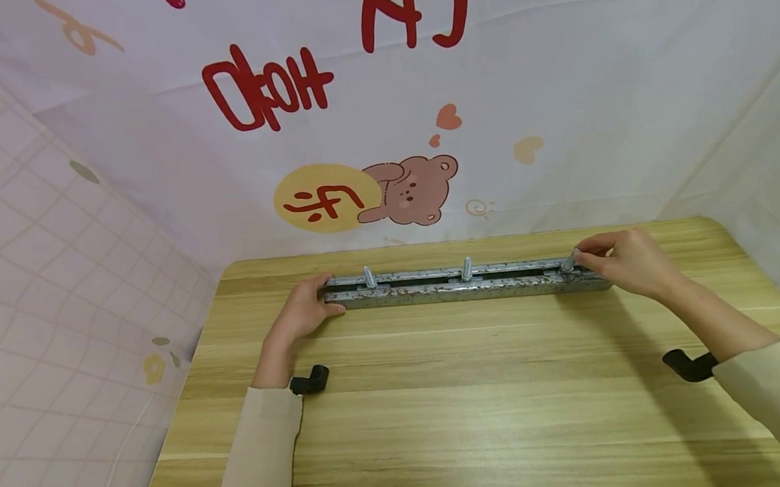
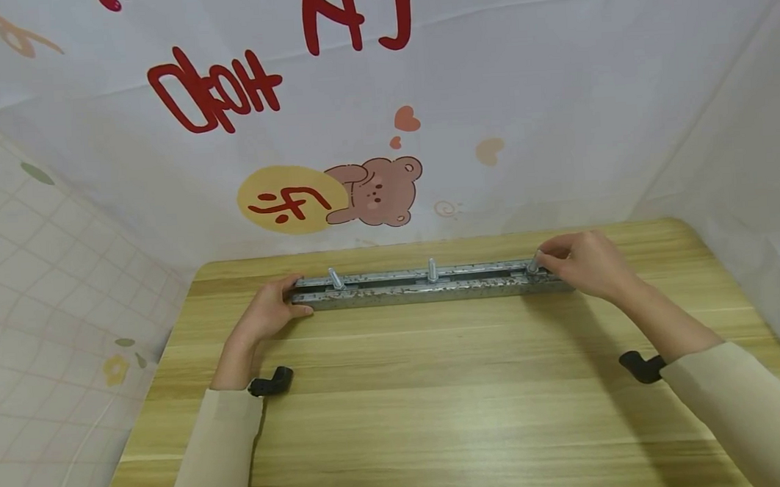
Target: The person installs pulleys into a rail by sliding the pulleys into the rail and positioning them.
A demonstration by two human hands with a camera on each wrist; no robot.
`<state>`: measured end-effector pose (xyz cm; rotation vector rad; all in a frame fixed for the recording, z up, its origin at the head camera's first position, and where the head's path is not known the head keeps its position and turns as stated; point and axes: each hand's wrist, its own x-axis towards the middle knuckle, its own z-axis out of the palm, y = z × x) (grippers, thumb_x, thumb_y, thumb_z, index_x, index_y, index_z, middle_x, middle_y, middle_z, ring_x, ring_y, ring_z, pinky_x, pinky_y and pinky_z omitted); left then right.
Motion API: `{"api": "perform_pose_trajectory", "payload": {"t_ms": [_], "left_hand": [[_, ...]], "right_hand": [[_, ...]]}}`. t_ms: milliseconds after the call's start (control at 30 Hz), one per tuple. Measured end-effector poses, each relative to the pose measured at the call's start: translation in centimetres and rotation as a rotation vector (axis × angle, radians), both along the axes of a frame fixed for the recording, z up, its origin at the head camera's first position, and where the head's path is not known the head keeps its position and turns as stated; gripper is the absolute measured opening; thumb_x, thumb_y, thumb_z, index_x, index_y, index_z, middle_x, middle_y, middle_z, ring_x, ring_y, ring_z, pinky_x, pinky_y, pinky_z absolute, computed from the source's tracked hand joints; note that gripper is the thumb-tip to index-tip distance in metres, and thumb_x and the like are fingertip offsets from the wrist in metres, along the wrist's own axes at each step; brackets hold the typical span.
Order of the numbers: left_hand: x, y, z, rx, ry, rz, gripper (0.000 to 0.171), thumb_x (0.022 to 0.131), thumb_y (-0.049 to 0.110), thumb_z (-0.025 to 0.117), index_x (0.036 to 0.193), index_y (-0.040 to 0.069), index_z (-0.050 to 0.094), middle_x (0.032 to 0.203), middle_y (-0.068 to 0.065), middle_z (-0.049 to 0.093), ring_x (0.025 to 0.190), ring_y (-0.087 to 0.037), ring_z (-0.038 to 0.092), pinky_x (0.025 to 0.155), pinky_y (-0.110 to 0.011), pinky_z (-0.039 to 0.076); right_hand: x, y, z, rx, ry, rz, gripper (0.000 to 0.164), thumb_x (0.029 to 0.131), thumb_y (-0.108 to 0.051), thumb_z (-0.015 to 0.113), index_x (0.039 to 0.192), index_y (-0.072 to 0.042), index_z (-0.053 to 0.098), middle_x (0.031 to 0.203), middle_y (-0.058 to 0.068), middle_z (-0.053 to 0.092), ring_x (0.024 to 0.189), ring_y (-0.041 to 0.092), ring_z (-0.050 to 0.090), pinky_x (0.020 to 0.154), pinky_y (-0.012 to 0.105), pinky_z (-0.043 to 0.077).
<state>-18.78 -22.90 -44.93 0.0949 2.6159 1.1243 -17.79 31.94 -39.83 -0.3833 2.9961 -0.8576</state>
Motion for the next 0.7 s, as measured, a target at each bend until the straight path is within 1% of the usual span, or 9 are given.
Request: {"api": "perform_pose_trajectory", "payload": {"t_ms": [100,300,400,500,600,633,667,700], "left_hand": [[0.1,-0.1,0.0,0.002,0.005,-0.003,0.080,0.094,0.012,0.081,0.160,-0.002,0.037,0.162,-0.024,0.041,0.151,-0.041,0.034,0.120,-0.056,0.034],[-0.1,-0.1,0.1,-0.004,0.004,-0.010,0.081,0.094,0.012,0.081,0.161,-0.003,0.037,0.161,-0.024,0.041,0.150,-0.041,0.035,0.120,-0.056,0.035],[-0.2,-0.2,0.3,-0.018,0.000,-0.030,0.082,0.094,0.012,0.081,0.161,-0.003,0.037,0.161,-0.024,0.041,0.150,-0.041,0.037,0.119,-0.056,0.036],[-0.2,-0.6,0.6,-0.011,0.003,-0.058,0.084,0.093,0.011,0.082,0.162,-0.001,0.035,0.162,-0.024,0.040,0.150,-0.041,0.037,0.118,-0.056,0.038],[-0.1,-1.4,1.0,0.007,0.016,-0.069,0.088,0.094,0.012,0.081,0.165,0.002,0.029,0.163,-0.022,0.039,0.150,-0.041,0.037,0.117,-0.057,0.039],[0.0,-1.6,1.3,0.011,0.023,-0.065,0.088,0.095,0.014,0.080,0.166,0.005,0.028,0.164,-0.022,0.038,0.150,-0.042,0.037,0.116,-0.058,0.039],[0.2,-1.9,1.5,0.010,0.036,-0.058,0.088,0.097,0.016,0.078,0.167,0.006,0.026,0.165,-0.021,0.037,0.150,-0.043,0.036,0.117,-0.060,0.038],[0.4,-2.2,1.7,0.012,0.055,-0.053,0.087,0.098,0.018,0.077,0.167,0.007,0.025,0.166,-0.021,0.035,0.151,-0.042,0.034,0.117,-0.060,0.036]], "right_hand": [[0.1,0.0,-0.1,-0.005,0.006,0.000,0.033,0.104,-0.027,0.069,0.120,0.001,0.076,0.102,0.016,0.077,0.073,0.018,0.068,0.059,0.029,0.050],[0.4,0.3,0.0,-0.039,0.032,0.008,0.035,0.105,-0.024,0.066,0.125,0.003,0.073,0.103,0.018,0.076,0.082,0.026,0.069,0.058,0.029,0.052],[0.7,0.8,-0.1,-0.054,0.054,-0.008,0.035,0.105,-0.024,0.067,0.127,0.003,0.072,0.104,0.018,0.076,0.083,0.018,0.067,0.058,0.028,0.052],[1.0,1.3,-0.2,-0.071,0.098,-0.011,0.032,0.104,-0.020,0.068,0.127,0.003,0.071,0.105,0.019,0.076,0.082,0.001,0.061,0.059,0.024,0.051],[1.6,1.9,-0.3,-0.104,0.129,-0.024,0.033,0.104,-0.016,0.066,0.130,0.005,0.069,0.108,0.022,0.074,0.081,-0.012,0.054,0.062,0.016,0.048],[1.8,2.1,-0.3,-0.118,0.138,-0.041,0.033,0.104,-0.015,0.066,0.130,0.005,0.069,0.109,0.016,0.075,0.082,-0.015,0.053,0.063,0.013,0.047],[2.0,2.4,-0.4,-0.129,0.141,-0.062,0.033,0.105,-0.016,0.066,0.131,0.004,0.069,0.109,0.013,0.074,0.083,-0.015,0.052,0.065,0.011,0.046],[2.2,2.8,-0.4,-0.140,0.139,-0.086,0.034,0.105,-0.017,0.065,0.132,0.003,0.068,0.111,0.013,0.073,0.083,-0.013,0.053,0.065,0.009,0.045]]}}
